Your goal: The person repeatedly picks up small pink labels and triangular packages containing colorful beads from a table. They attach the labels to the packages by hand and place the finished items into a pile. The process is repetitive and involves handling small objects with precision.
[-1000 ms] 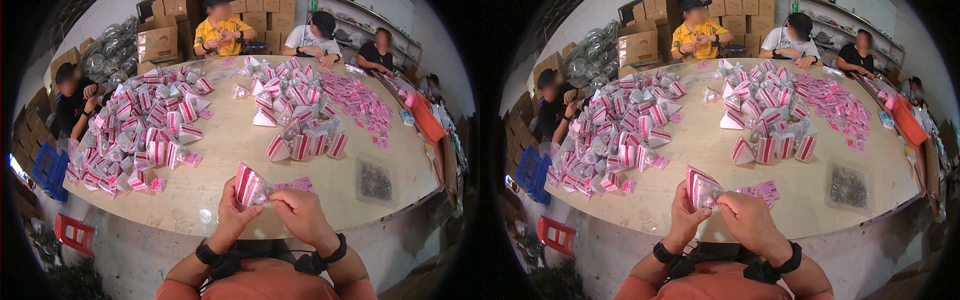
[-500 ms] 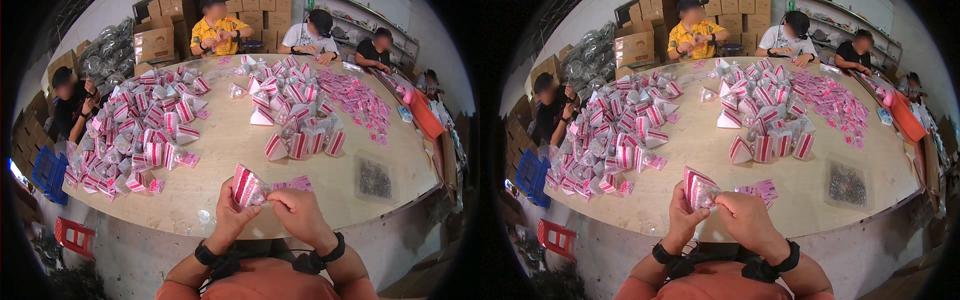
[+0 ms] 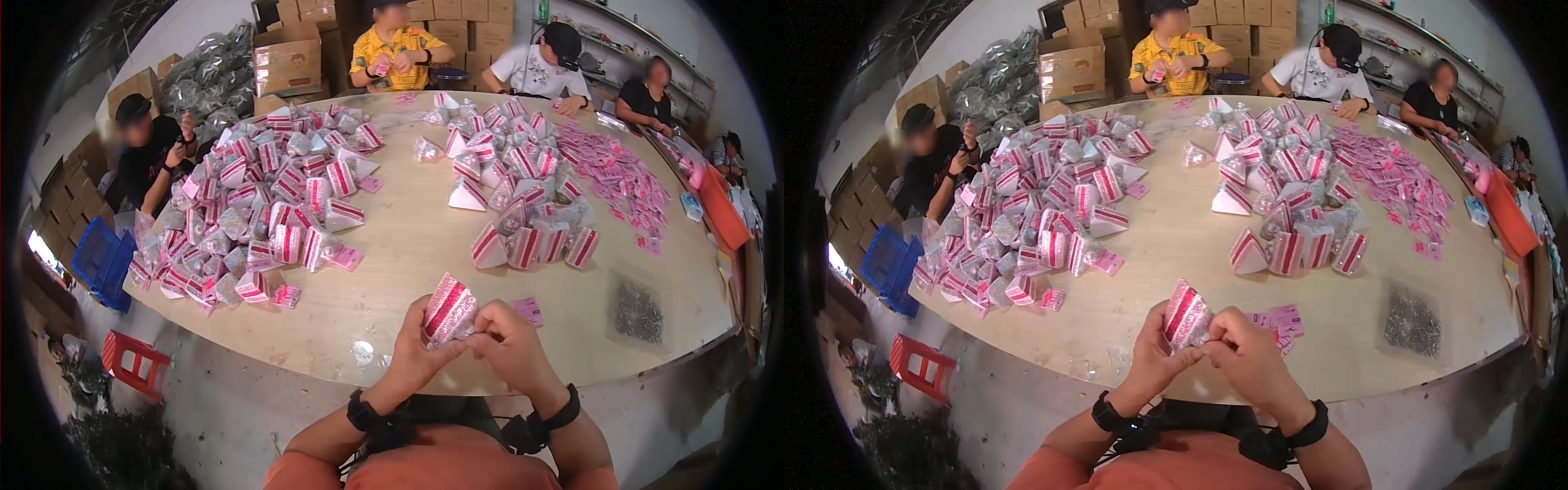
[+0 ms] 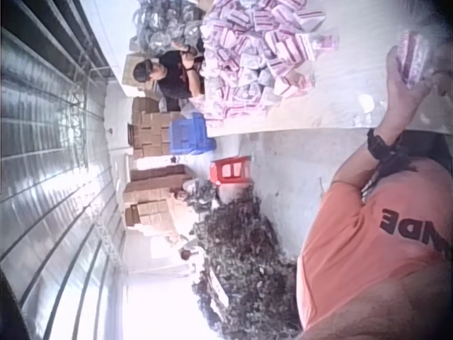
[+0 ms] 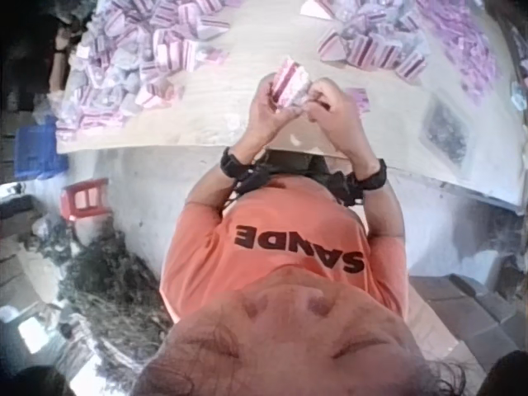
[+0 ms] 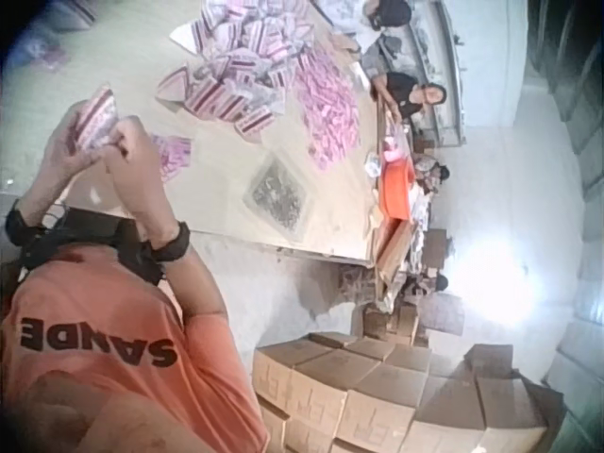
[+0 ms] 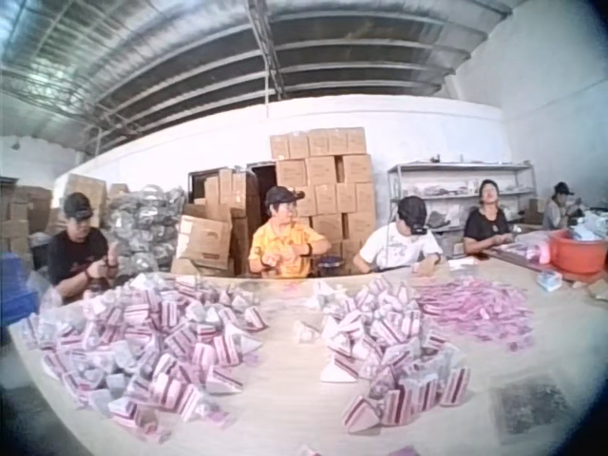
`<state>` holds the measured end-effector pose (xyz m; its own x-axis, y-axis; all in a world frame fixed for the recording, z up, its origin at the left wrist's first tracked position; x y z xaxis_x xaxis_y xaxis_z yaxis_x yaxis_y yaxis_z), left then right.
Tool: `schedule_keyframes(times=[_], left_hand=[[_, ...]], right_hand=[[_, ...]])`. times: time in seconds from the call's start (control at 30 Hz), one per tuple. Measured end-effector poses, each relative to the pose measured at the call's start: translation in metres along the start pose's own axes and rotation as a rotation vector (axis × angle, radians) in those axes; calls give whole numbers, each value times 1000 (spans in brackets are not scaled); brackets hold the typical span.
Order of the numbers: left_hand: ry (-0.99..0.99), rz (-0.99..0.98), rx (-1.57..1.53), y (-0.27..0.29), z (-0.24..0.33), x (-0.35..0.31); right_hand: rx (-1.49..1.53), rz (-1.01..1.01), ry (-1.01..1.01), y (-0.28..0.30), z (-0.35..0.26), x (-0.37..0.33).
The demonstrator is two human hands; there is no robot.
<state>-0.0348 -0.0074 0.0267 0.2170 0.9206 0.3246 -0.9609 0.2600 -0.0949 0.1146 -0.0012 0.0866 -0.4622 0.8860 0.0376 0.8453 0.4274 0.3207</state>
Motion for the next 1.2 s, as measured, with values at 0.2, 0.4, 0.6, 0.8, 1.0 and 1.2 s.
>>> schedule_keyframes(times=[0.2, 0.4, 0.6, 0.8, 1.0, 1.2], left_hand=[[246, 27, 252, 10, 0, 5], [406, 257, -57, 66, -18, 24], [61, 622, 208, 180, 53, 69], [-48, 504, 699, 167, 56, 89], [256, -108, 769, 80, 0, 87], [147, -490, 833, 7, -38, 72]], right_hand=[[262, -103, -111, -1, 27, 14], [-39, 83, 76, 46, 35, 1], [106, 588, -153, 179, 77, -57], [-625, 585, -401, 262, 145, -109], [-908, 445, -526, 249, 145, -100], [-889, 490, -578, 254, 153, -95]])
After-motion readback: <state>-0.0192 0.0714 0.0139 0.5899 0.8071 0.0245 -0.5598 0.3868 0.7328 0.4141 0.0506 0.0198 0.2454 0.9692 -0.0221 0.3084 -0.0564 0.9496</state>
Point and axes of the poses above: each hand's wrist, its own x-axis towards the middle knuckle, its own y-axis out of the back of the hand, z = x × y, the point moved 2 cm from there along x, towards the middle knuckle, and after that the axes turned 8 degrees about -z, right-handed, at the moved point
